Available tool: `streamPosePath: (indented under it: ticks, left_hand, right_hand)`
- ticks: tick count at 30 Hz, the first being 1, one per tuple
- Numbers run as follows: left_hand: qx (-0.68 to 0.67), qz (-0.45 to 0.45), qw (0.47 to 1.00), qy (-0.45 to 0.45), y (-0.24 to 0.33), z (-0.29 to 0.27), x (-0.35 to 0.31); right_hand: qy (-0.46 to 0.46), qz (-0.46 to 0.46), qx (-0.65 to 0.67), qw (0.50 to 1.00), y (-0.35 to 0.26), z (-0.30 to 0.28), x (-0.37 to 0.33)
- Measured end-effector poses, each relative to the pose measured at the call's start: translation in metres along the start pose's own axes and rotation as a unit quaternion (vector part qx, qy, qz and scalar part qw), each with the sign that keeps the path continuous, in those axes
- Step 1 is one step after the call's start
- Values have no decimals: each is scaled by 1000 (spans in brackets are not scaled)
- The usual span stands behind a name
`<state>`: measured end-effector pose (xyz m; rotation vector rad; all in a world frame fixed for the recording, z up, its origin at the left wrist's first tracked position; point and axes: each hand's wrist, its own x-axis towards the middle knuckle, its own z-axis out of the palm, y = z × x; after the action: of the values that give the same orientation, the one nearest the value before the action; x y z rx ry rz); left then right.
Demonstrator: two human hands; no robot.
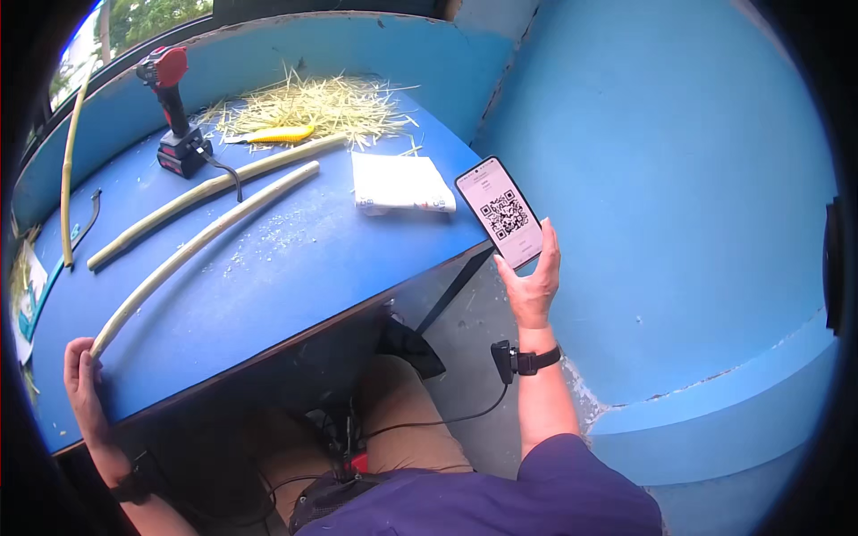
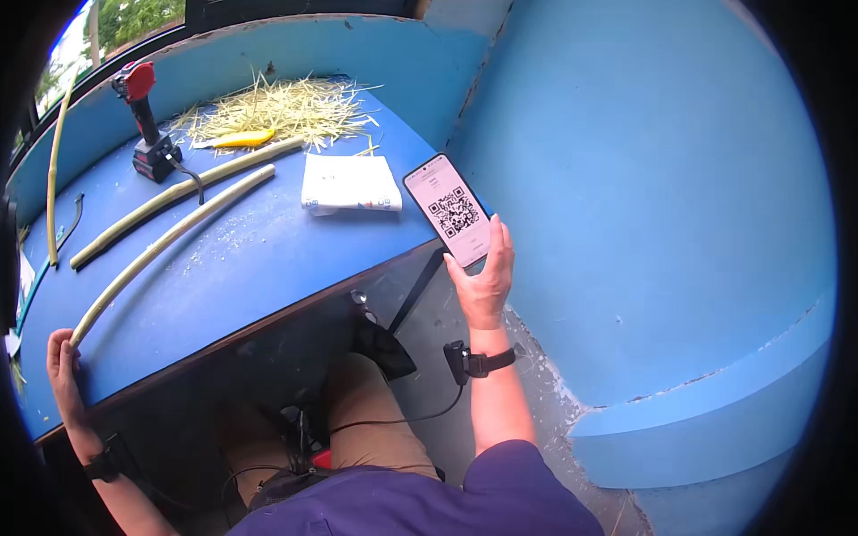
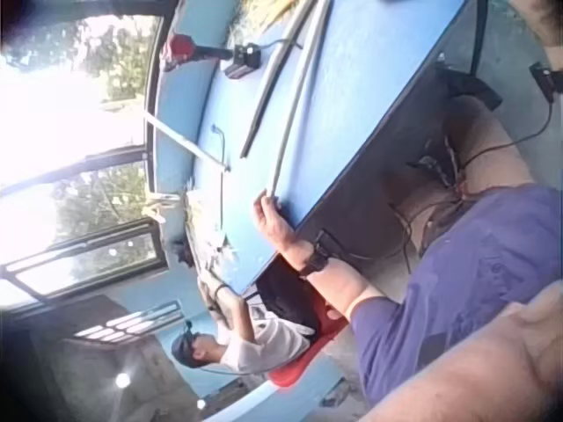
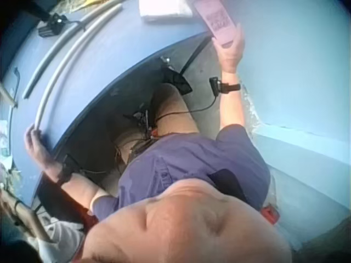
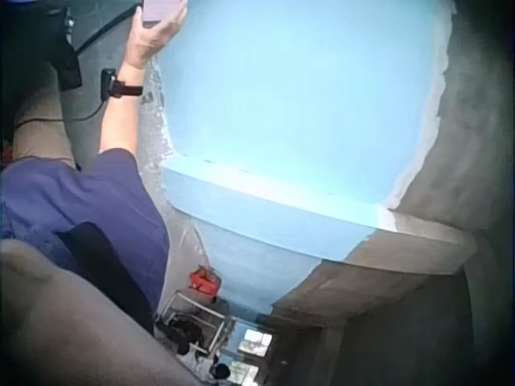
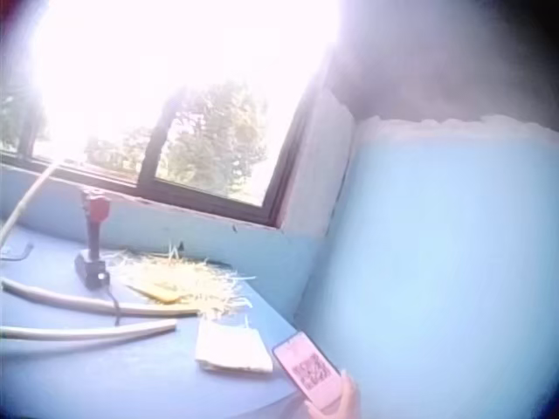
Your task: Wiping a bamboo pole with a paper towel and then retrieving tape from a bag.
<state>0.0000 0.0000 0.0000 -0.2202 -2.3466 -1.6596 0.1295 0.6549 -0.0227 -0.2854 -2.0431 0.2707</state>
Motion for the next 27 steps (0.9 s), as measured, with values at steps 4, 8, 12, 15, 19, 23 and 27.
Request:
streamPosePath:
  ticks: [4,8,12,15,19,23,27]
  left_hand:
    - [-10,6,1000,11,-1,3,0]
    - [-4,10,1000,10,-5,0,3]
    - [-12,4,1000,-5,-4,-3,2]
    - [-20,11,1000,0,-2,-1,3]
    - [-13,11,1000,4,0,-4,1]
    - [27,19,999,24,2,-10,0]
    - [20,23,1000,6,8,5,6]
  right_hand:
    - [2,1,-3,1000,-4,-2,4]
    - [-15,73,51,996,0,2,14]
    - [-40,138,67,987,-1,7,38]
    - [-102,214,59,970,-10,14,62]
    - [-137,215,42,966,3,41,76]
    - [-140,211,46,966,9,63,81]
    - [-162,202,27,965,36,66,83]
